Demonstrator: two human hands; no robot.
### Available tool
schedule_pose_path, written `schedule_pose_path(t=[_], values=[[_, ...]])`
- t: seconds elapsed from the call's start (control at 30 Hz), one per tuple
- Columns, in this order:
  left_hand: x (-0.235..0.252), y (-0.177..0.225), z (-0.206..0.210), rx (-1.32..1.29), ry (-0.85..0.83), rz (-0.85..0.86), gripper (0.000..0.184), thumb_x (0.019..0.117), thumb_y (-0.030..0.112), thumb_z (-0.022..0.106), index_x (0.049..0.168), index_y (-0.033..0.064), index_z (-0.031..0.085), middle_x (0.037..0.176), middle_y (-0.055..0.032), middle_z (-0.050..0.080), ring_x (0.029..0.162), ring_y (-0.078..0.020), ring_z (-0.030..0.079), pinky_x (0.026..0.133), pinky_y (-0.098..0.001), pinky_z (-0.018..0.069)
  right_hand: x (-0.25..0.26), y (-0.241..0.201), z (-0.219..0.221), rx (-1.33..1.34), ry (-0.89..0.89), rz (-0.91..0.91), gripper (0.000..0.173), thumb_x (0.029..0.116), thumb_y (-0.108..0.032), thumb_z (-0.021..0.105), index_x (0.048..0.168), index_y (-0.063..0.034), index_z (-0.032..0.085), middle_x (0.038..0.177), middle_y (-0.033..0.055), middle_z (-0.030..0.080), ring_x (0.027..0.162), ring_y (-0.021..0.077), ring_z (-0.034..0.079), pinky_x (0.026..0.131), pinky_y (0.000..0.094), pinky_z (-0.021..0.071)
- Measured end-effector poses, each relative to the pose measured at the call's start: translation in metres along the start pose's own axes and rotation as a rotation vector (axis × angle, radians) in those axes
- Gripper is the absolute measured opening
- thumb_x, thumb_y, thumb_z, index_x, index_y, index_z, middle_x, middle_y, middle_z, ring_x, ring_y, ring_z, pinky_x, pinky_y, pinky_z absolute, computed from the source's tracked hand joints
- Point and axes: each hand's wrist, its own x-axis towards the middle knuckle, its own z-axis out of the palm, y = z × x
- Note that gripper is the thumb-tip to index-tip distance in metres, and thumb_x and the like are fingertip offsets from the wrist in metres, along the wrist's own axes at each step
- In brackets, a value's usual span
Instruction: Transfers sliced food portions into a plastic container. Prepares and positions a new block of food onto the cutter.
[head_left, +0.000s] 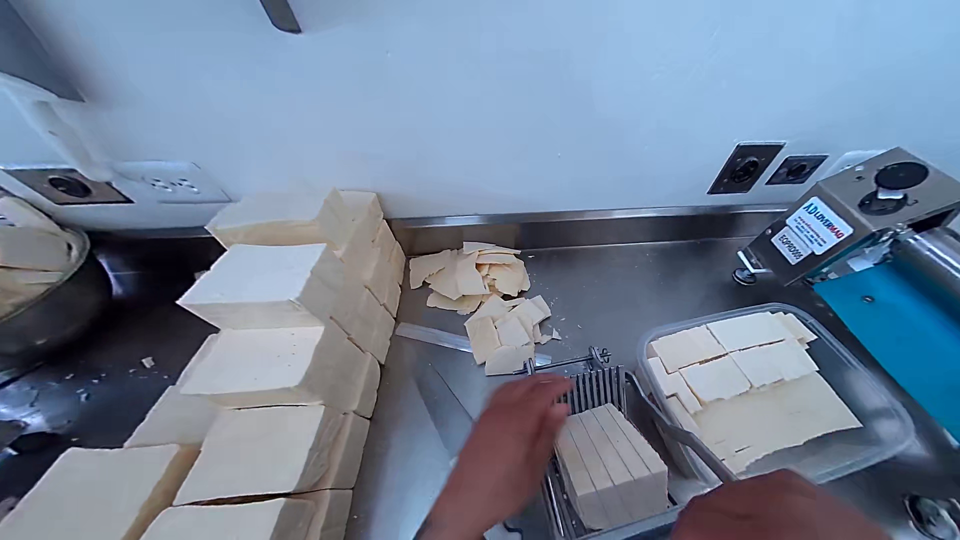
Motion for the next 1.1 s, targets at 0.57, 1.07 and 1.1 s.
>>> schedule_pose_path(t=[0.57, 1.07, 1.1], values=[[0.064, 0.002, 0.059, -0.350, -0.775, 0.410, 0.029, 0.1061, 0.023, 0.053, 0.121, 0.0029, 0.068, 0.121, -0.0137, 0.066, 0.117, -0.0227, 0.060, 0.104, -0.0410, 0.0449, 0.014, -0.005, 0.059, -0.057, -0.546, 0.051, 0.058, 0.1016, -0.047, 0.047, 0.062, -0.0049, 0.054, 0.053, 0.0114, 0.049, 0.050, 0.0308, 0.057, 0.046, 0.0495, 0.0407], [0.068, 0.006, 0.059, -0.369, -0.808, 0.298, 0.023, 0.1044, 0.017, 0.054, 0.116, 0.0044, 0.070, 0.119, -0.0104, 0.066, 0.113, -0.0182, 0.061, 0.102, -0.0395, 0.0474, -0.008, 0.013, 0.135, -0.027, -0.568, 0.141, 0.059, 0.1022, -0.050, 0.049, 0.071, -0.0003, 0.058, 0.064, 0.0194, 0.059, 0.067, 0.0416, 0.065, 0.057, 0.0589, 0.0463], [0.068, 0.005, 0.059, -0.371, -0.808, 0.286, 0.023, 0.1043, 0.017, 0.054, 0.116, 0.0052, 0.070, 0.119, -0.0097, 0.066, 0.112, -0.0170, 0.061, 0.101, -0.0386, 0.0481, -0.010, 0.016, 0.146, -0.029, -0.551, 0.144, 0.060, 0.1024, -0.051, 0.048, 0.073, 0.0005, 0.059, 0.067, 0.0205, 0.060, 0.070, 0.0429, 0.066, 0.059, 0.0605, 0.0472]])
